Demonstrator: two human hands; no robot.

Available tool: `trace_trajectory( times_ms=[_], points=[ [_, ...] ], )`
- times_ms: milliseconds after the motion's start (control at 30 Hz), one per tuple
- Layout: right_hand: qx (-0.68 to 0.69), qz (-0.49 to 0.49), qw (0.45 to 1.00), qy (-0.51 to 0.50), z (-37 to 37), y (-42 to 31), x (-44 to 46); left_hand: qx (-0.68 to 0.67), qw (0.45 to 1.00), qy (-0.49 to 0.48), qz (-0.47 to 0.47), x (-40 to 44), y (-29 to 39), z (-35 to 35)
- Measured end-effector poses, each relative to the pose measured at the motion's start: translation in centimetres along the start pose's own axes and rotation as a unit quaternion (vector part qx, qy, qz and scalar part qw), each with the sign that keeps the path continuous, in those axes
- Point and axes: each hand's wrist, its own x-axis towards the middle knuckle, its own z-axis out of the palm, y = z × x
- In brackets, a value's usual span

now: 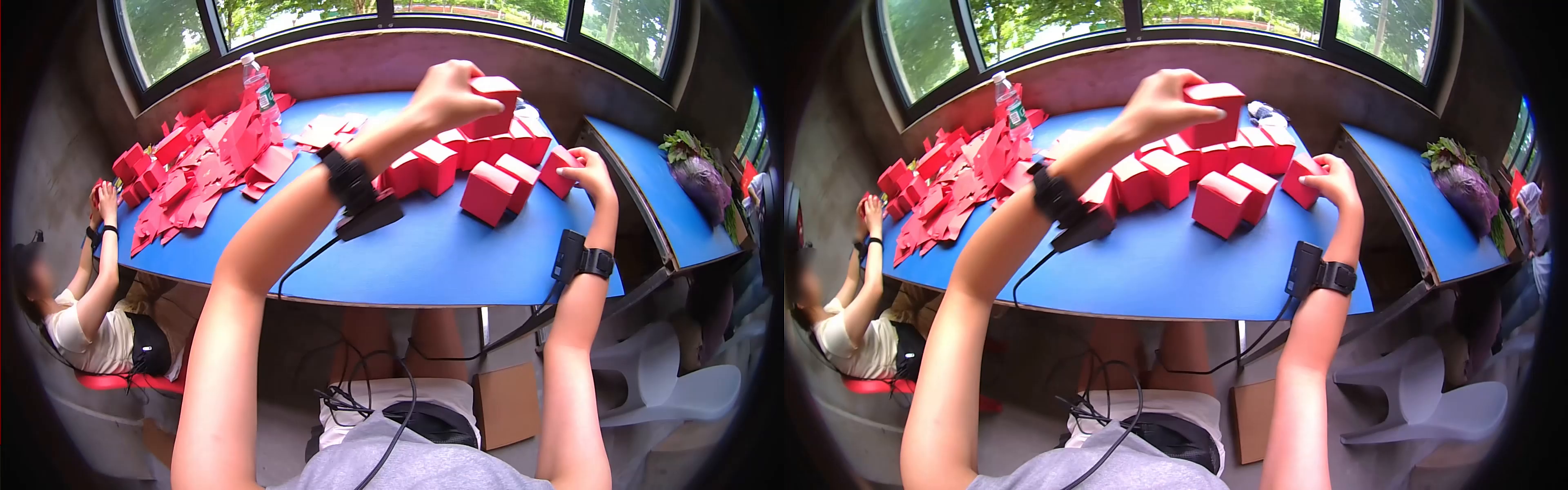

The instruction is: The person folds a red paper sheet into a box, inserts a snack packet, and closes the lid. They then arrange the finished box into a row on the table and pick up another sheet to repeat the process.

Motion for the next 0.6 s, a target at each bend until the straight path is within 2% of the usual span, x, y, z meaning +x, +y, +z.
trace_trajectory(
  times_ms=[100, 133, 167, 233, 267, 300, 367, 433, 500, 533, 600],
  points=[
    [0.000, -0.038, 0.999, 0.033, 0.2, 0.9, 0.2, 0.004, 0.998, -0.056, 0.002, 4.2, 0.7, 4.8],
    [-0.007, -0.037, 0.997, 0.070, 0.3, 0.8, 0.0, 0.004, 0.993, -0.117, 0.001, 5.4, 0.8, 6.0],
    [-0.016, -0.036, 0.994, 0.106, 0.4, 0.8, -0.1, 0.007, 0.989, -0.147, 0.028, 6.3, 0.9, 7.2],
    [-0.015, -0.044, 0.992, 0.114, 0.6, 2.3, 0.5, 0.004, 0.973, -0.208, 0.096, 7.2, 0.6, 9.3],
    [-0.003, -0.044, 0.991, 0.123, 0.7, 3.1, 0.9, -0.014, 0.962, -0.263, 0.072, 7.5, 0.5, 10.1],
    [0.011, -0.044, 0.990, 0.131, 0.7, 3.6, 1.2, 0.019, 0.950, -0.299, 0.088, 7.8, 0.4, 11.1],
    [0.000, -0.041, 0.987, 0.153, 0.5, 4.6, 1.6, 0.001, 0.928, -0.341, 0.148, 8.0, -0.2, 12.8],
    [-0.008, -0.038, 0.984, 0.176, 0.4, 4.7, 1.6, 0.080, 0.919, -0.342, 0.177, 7.4, -0.2, 14.1],
    [0.049, -0.034, 0.989, 0.135, 0.3, 4.7, 1.5, 0.272, 0.864, -0.353, 0.235, 7.9, 0.8, 15.3],
    [0.047, -0.033, 0.989, 0.137, 0.4, 4.5, 1.4, 0.270, 0.864, -0.352, 0.236, 8.0, -0.1, 15.9],
    [0.160, -0.004, 0.982, 0.098, 0.7, 4.3, 1.4, 0.209, 0.891, -0.215, 0.342, 7.5, -1.6, 16.2]
  ],
)
